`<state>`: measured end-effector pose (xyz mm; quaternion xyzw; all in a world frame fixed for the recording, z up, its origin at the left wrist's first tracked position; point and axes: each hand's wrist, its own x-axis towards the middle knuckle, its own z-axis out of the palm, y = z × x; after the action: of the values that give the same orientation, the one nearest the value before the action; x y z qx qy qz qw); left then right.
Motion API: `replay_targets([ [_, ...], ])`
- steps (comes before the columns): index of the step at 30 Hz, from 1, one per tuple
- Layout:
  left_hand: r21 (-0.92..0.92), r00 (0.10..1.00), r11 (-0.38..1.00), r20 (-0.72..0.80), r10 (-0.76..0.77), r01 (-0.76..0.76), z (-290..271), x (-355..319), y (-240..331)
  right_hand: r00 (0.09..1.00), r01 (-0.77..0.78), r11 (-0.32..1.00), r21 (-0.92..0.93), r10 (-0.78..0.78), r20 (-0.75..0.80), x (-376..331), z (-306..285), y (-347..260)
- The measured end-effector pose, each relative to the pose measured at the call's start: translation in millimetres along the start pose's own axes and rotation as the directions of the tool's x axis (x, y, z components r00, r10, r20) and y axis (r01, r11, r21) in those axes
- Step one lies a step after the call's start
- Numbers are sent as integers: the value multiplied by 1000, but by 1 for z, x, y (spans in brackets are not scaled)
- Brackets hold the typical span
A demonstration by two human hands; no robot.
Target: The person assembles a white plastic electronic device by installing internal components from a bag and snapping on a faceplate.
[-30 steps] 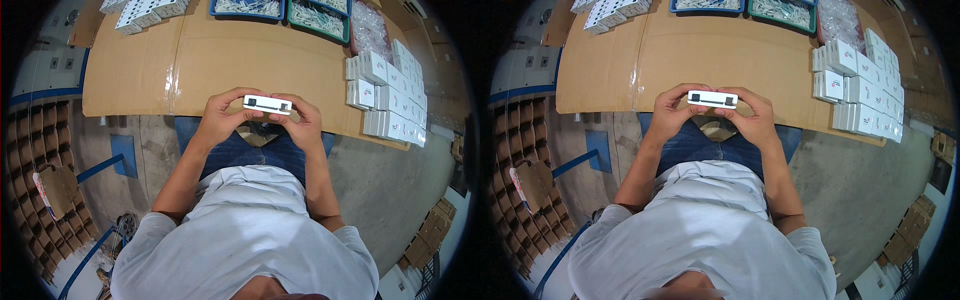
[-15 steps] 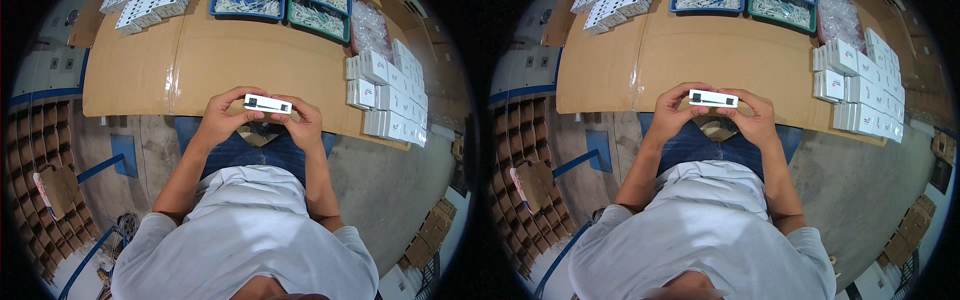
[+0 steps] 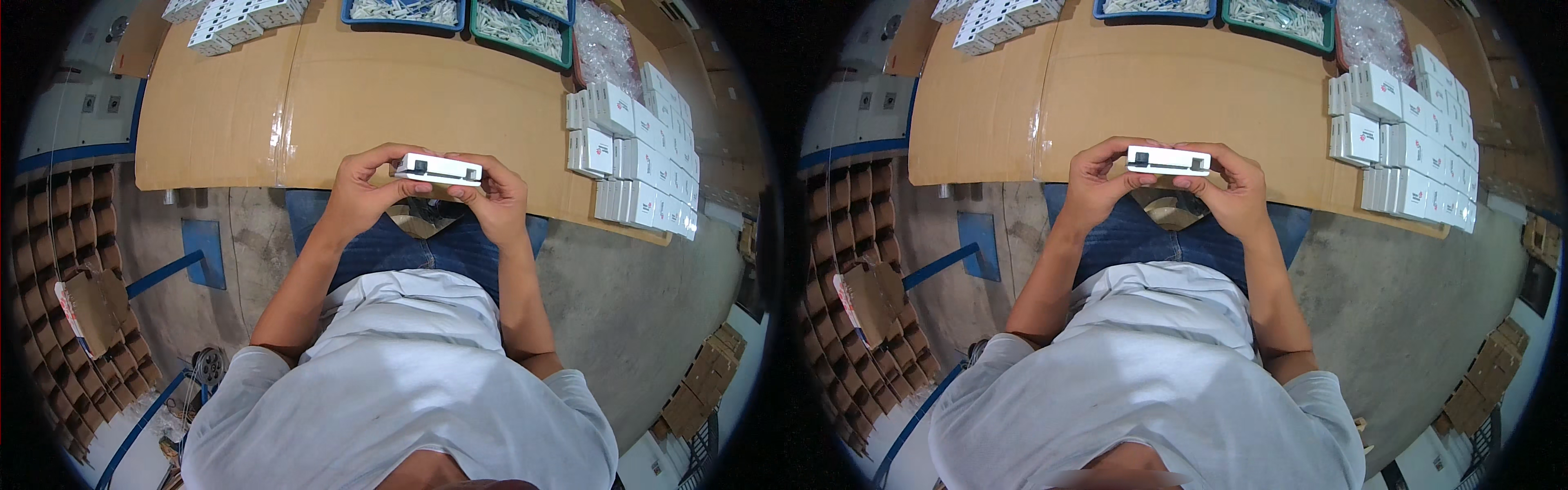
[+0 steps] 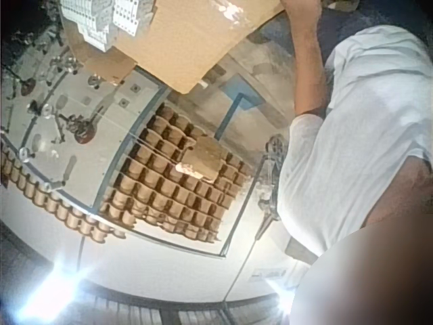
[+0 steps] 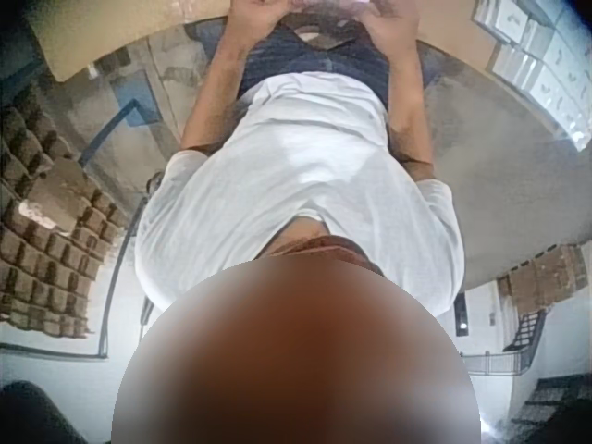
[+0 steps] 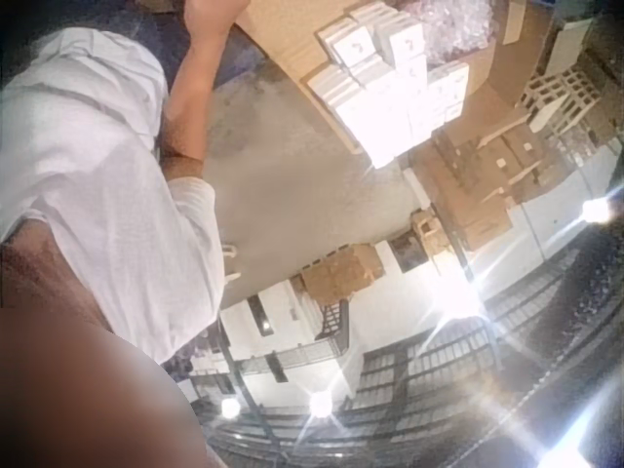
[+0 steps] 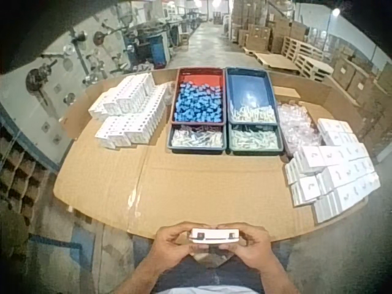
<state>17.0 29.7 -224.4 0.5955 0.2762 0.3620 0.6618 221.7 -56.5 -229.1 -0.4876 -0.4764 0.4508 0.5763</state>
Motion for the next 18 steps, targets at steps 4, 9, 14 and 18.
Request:
replay_targets([
  [4,5,1000,1000,8,3,-3,0,0,3,1000,8,1000,14,-8,11,1,1,-1],
  [9,12,1000,1000,17,-2,2,-1,0,0,1000,25,999,-26,-24,10,1,0,-1],
  [14,-64,999,998,-28,-19,17,6,2,7,997,72,994,-80,-72,4,1,0,-1],
  [18,-8,999,1000,38,-7,8,-2,1,-1,996,89,991,-102,-89,5,2,-1,-1],
])
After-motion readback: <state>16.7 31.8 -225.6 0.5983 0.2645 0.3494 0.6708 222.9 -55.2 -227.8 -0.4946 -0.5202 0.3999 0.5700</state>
